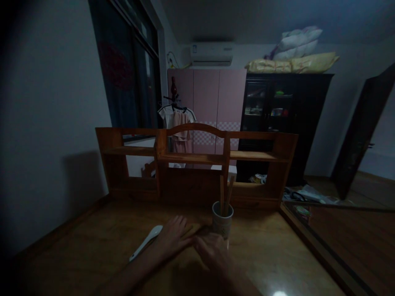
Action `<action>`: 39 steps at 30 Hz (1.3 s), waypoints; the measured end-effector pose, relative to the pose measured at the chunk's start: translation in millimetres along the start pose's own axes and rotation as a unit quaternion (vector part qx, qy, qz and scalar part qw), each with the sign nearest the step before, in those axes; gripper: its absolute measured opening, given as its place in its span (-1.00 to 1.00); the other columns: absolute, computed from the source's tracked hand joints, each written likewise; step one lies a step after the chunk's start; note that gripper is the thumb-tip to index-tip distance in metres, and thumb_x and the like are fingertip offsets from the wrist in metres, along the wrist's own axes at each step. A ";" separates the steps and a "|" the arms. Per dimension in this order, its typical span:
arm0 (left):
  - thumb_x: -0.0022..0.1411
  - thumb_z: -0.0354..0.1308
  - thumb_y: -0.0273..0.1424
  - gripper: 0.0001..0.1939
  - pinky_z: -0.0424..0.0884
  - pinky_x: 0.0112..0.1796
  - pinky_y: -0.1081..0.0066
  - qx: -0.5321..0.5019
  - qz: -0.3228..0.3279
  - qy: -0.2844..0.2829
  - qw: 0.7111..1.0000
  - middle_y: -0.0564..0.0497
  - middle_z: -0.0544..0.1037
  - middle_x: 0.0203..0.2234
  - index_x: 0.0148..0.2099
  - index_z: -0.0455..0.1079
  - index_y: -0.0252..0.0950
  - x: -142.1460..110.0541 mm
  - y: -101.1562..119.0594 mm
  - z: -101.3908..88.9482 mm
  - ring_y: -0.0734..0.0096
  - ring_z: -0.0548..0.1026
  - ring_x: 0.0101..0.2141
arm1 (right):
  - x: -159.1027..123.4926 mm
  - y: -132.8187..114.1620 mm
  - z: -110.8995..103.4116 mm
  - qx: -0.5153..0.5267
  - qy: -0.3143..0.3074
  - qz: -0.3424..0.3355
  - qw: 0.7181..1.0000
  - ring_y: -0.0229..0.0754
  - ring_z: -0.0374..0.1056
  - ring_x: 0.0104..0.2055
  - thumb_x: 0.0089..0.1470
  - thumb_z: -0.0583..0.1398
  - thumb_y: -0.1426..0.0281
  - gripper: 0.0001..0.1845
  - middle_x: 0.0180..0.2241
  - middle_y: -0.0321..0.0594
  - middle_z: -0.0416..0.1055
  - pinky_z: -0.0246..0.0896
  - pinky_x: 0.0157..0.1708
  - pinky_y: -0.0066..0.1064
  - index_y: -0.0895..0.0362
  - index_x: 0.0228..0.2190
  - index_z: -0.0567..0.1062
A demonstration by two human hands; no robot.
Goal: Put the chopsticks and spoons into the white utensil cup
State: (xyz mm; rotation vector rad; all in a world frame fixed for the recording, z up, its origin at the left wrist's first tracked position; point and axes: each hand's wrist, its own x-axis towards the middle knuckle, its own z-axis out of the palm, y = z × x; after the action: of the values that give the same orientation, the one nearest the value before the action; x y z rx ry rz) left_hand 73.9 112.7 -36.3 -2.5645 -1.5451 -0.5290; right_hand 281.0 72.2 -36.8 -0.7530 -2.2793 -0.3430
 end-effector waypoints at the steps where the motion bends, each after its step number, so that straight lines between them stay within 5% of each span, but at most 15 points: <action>1: 0.19 0.10 0.01 -0.46 0.25 0.04 0.12 0.011 0.004 0.005 1.000 -0.17 0.42 -0.04 0.02 0.35 -0.30 -3.1 -2.3 2.7 0.09 0.34 -0.02 | -4.9 -0.6 8.3 -0.016 -0.017 0.036 0.999 -0.27 0.28 -0.61 0.29 0.06 0.36 -0.66 -0.62 -0.23 0.41 0.06 -0.55 -0.45 0.17 -0.47 0.51; 3: 0.23 0.09 -0.05 -0.55 0.26 0.04 0.14 0.013 0.003 -0.006 1.000 -0.12 0.45 -0.08 -0.02 0.38 -0.28 -9.3 -6.8 5.1 0.12 0.36 -0.04 | -10.7 -0.7 17.3 -0.013 -0.027 0.119 0.992 -0.32 0.17 -0.68 0.27 0.10 0.27 -0.51 -0.71 -0.26 0.33 -0.05 -0.59 -0.46 0.16 -0.65 0.42; 7: 0.29 0.05 -0.21 -0.62 0.20 0.11 0.09 0.010 -0.004 -0.047 0.999 -0.17 0.39 0.07 0.06 0.36 -0.30 -15.6 -16.4 4.8 0.05 0.29 0.11 | -8.6 0.3 11.8 0.123 -0.070 0.240 0.960 -0.38 0.05 -0.68 0.32 -0.02 0.27 -0.43 -0.73 -0.31 0.21 -0.17 -0.63 -0.49 0.19 -0.69 0.34; 17: 0.21 0.07 -0.38 -0.83 0.25 0.06 0.17 -0.024 0.027 -0.008 0.999 -0.05 0.45 -0.13 -0.14 0.37 -0.28 -13.0 -22.3 10.4 0.18 0.36 -0.05 | -3.8 -0.9 7.7 0.192 -0.108 0.253 0.942 -0.35 0.11 -0.62 0.30 -0.06 0.26 -0.48 -0.66 -0.31 0.18 -0.14 -0.55 -0.44 0.19 -0.64 0.30; 24: 0.32 -0.02 -0.36 -0.81 0.40 -0.17 0.28 -0.085 -0.057 -0.024 0.994 -0.07 0.52 -0.19 -0.06 0.29 -0.29 -4.7 -7.7 -6.2 0.23 0.50 -0.20 | -3.3 -5.3 5.6 0.201 -0.080 0.309 0.926 -0.29 0.19 -0.60 0.30 -0.04 0.19 -0.45 -0.64 -0.25 0.29 -0.05 -0.54 -0.44 0.19 -0.63 0.35; 28: 0.41 -0.12 -0.32 -0.79 0.40 -0.28 0.39 -0.097 -0.056 -0.022 0.993 0.00 0.54 -0.24 -0.04 0.28 -0.25 -7.4 9.5 -19.4 0.31 0.54 -0.29 | 3.5 -7.8 -0.7 0.291 -0.025 0.361 0.886 -0.08 0.40 -0.24 0.27 0.04 0.16 -0.62 -0.27 -0.11 0.49 0.24 -0.24 -0.36 0.15 -0.24 0.51; 31: 0.44 -0.18 -0.33 -0.73 0.42 -0.26 0.39 -0.036 0.010 0.011 0.999 -0.04 0.51 -0.14 0.01 0.29 -0.22 -11.2 16.9 -15.6 0.32 0.53 -0.23 | 7.4 -5.0 -3.9 0.368 0.034 0.411 0.833 0.00 0.34 -0.01 0.23 0.09 0.10 -0.57 -0.05 -0.09 0.43 0.22 -0.01 -0.26 0.09 0.00 0.43; 36: 0.41 -0.13 -0.48 -0.69 0.46 -0.19 0.33 0.072 0.068 0.062 0.993 -0.11 0.48 -0.06 0.12 0.26 -0.26 -13.5 13.3 -8.8 0.26 0.50 -0.12 | 10.1 2.6 -4.4 0.428 0.086 0.433 0.789 -0.05 0.40 -0.19 0.17 0.13 0.05 -0.58 -0.25 -0.15 0.47 0.32 -0.20 -0.30 0.09 -0.09 0.46; 39: 0.34 -0.08 -0.59 -0.59 0.47 -0.14 0.30 0.100 0.060 0.052 0.992 -0.16 0.47 -0.04 0.21 0.20 -0.30 -13.2 9.6 -13.1 0.22 0.48 -0.05 | 11.0 1.0 -8.1 0.449 0.072 0.412 0.790 -0.12 0.39 -0.36 0.20 0.10 0.07 -0.60 -0.36 -0.20 0.45 0.31 -0.44 -0.38 0.07 -0.09 0.44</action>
State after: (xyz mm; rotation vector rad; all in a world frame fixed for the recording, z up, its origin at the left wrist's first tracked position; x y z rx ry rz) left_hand 73.6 93.6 -27.8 -2.4180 -1.3284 -0.4605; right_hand 279.6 74.0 -23.3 -1.0180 -1.4581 0.9912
